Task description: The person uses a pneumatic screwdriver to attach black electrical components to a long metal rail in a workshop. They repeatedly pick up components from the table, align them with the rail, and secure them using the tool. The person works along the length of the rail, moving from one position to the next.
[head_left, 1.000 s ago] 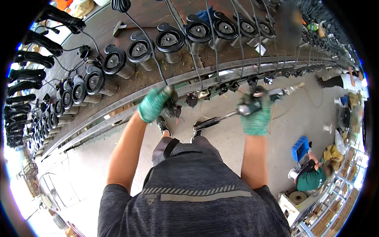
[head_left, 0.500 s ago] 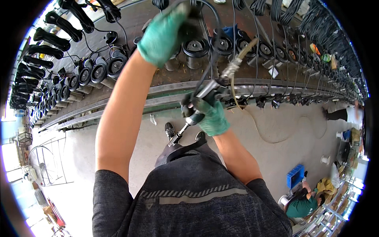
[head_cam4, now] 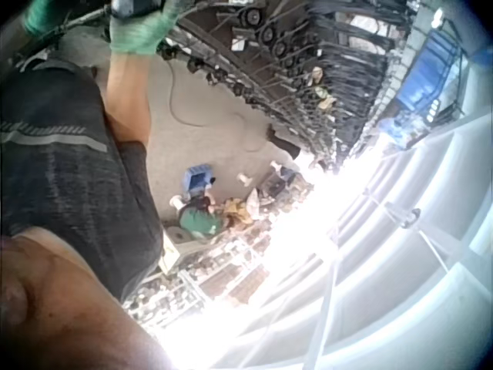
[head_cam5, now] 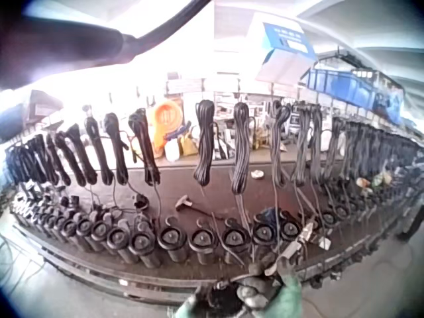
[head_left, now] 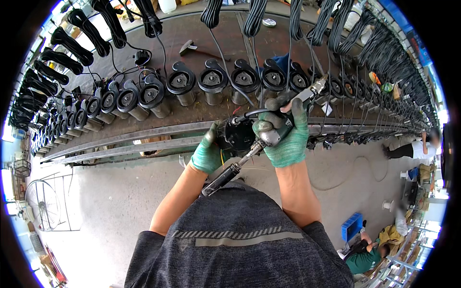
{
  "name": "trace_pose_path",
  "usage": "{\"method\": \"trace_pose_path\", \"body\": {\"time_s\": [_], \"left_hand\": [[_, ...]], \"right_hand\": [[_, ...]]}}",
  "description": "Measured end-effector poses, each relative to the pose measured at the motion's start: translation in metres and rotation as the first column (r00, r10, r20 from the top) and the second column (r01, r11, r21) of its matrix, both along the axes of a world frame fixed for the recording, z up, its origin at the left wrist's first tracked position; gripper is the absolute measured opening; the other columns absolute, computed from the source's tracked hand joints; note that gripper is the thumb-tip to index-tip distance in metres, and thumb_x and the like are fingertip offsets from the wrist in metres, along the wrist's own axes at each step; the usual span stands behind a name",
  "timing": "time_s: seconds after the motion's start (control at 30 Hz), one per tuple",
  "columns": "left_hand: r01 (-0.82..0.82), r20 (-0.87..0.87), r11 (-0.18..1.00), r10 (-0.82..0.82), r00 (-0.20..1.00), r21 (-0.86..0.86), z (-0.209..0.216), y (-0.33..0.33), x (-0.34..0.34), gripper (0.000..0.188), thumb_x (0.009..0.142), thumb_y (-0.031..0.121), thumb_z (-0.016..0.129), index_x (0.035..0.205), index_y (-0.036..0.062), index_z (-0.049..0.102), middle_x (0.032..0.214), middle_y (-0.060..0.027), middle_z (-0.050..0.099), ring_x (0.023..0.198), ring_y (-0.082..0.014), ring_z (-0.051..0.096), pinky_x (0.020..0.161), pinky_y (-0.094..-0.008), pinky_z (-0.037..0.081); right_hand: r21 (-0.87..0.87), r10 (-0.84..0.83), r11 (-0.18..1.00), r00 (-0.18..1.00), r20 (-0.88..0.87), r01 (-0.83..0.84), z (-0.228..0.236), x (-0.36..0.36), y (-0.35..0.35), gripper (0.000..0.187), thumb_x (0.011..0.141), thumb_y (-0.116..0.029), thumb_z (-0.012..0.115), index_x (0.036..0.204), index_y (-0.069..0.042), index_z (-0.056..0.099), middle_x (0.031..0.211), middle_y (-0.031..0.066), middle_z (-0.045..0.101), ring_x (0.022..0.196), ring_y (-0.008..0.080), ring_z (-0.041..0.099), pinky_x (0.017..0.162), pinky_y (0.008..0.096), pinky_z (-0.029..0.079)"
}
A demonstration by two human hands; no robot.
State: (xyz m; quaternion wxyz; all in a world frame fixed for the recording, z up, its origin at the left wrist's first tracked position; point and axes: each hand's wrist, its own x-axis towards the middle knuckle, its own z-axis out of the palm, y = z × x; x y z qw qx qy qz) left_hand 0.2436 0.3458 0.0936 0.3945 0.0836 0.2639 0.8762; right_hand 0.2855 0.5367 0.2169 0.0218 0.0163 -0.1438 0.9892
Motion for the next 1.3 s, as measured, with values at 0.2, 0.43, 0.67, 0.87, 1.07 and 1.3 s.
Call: {"method": "trace_pose_path", "body": {"time_s": [0.2, 0.43, 0.67, 0.87, 1.07, 1.3], "left_hand": [[-0.244, -0.091, 0.969, 0.240, 0.966, -0.036, 0.006, -0.019, 0.003, 0.099, 0.076, 0.051, 0.085, 0.153, 0.0117, 0.036, 0.140, -0.0131, 0.056, 0.130, -0.0306, 0.056, 0.111, -0.0491, 0.047], [-0.561, -0.201, 0.821, 0.535, 0.821, -0.107, 0.027, -0.068, -0.023, 0.081, 0.085, 0.038, 0.081, 0.148, 0.0142, 0.036, 0.136, -0.0147, 0.057, 0.125, -0.0301, 0.060, 0.105, -0.0465, 0.053], [-0.463, -0.509, 0.833, 0.269, 0.817, -0.302, 0.092, -0.071, 0.022, 0.102, 0.073, 0.044, 0.090, 0.146, 0.0086, 0.028, 0.129, -0.0158, 0.056, 0.112, -0.0290, 0.065, 0.093, -0.0431, 0.058], [-0.655, -0.691, 0.712, 0.341, 0.638, -0.253, 0.095, -0.059, 0.033, 0.120, 0.062, 0.064, 0.090, 0.147, 0.0082, 0.025, 0.139, -0.0162, 0.051, 0.127, -0.0294, 0.056, 0.108, -0.0442, 0.047], [-0.294, -0.391, 0.928, 0.189, 0.901, -0.229, 0.069, -0.068, 0.026, 0.117, 0.063, 0.064, 0.089, 0.149, 0.0080, 0.032, 0.140, -0.0126, 0.050, 0.127, -0.0257, 0.055, 0.111, -0.0421, 0.044], [-0.050, 0.164, 0.998, 0.057, 0.985, -0.048, 0.065, -0.076, 0.031, 0.089, 0.074, 0.049, 0.082, 0.142, 0.0017, 0.050, 0.135, -0.0172, 0.061, 0.121, -0.0306, 0.063, 0.106, -0.0453, 0.051]], "right_hand": [[0.085, -0.122, 0.991, 0.975, 0.186, 0.108, 0.005, -0.007, 0.015, 0.033, 0.092, -0.036, 0.075, 0.107, -0.009, 0.066, 0.103, 0.0091, 0.068, 0.072, 0.0134, 0.058, 0.071, 0.0347, 0.051], [0.200, -0.471, 0.875, 0.870, 0.147, 0.441, -0.029, 0.009, 0.065, 0.030, 0.093, -0.036, 0.073, 0.100, -0.008, 0.067, 0.103, 0.0107, 0.072, 0.084, 0.0214, 0.069, 0.083, 0.0423, 0.061], [0.046, -0.520, 0.853, 0.854, -0.028, 0.521, 0.014, 0.012, 0.084, 0.022, 0.096, -0.031, 0.070, 0.101, -0.009, 0.069, 0.099, 0.0062, 0.074, 0.077, 0.0163, 0.064, 0.075, 0.0376, 0.056], [0.135, -0.574, 0.818, 0.808, 0.136, 0.559, 0.025, 0.009, 0.072, 0.025, 0.097, -0.031, 0.068, 0.097, -0.006, 0.068, 0.088, 0.0052, 0.071, 0.072, 0.0145, 0.059, 0.073, 0.0359, 0.055], [0.067, -0.508, 0.860, 0.838, 0.198, 0.505, 0.023, 0.001, 0.061, 0.025, 0.096, -0.032, 0.069, 0.094, -0.006, 0.068, 0.085, 0.0064, 0.070, 0.072, 0.0158, 0.060, 0.073, 0.0383, 0.056], [0.039, -0.386, 0.922, 0.912, 0.137, 0.385, 0.019, 0.005, 0.063, 0.030, 0.095, -0.032, 0.071, 0.092, -0.003, 0.068, 0.074, 0.0061, 0.064, 0.069, 0.0172, 0.060, 0.070, 0.0359, 0.056]]}}
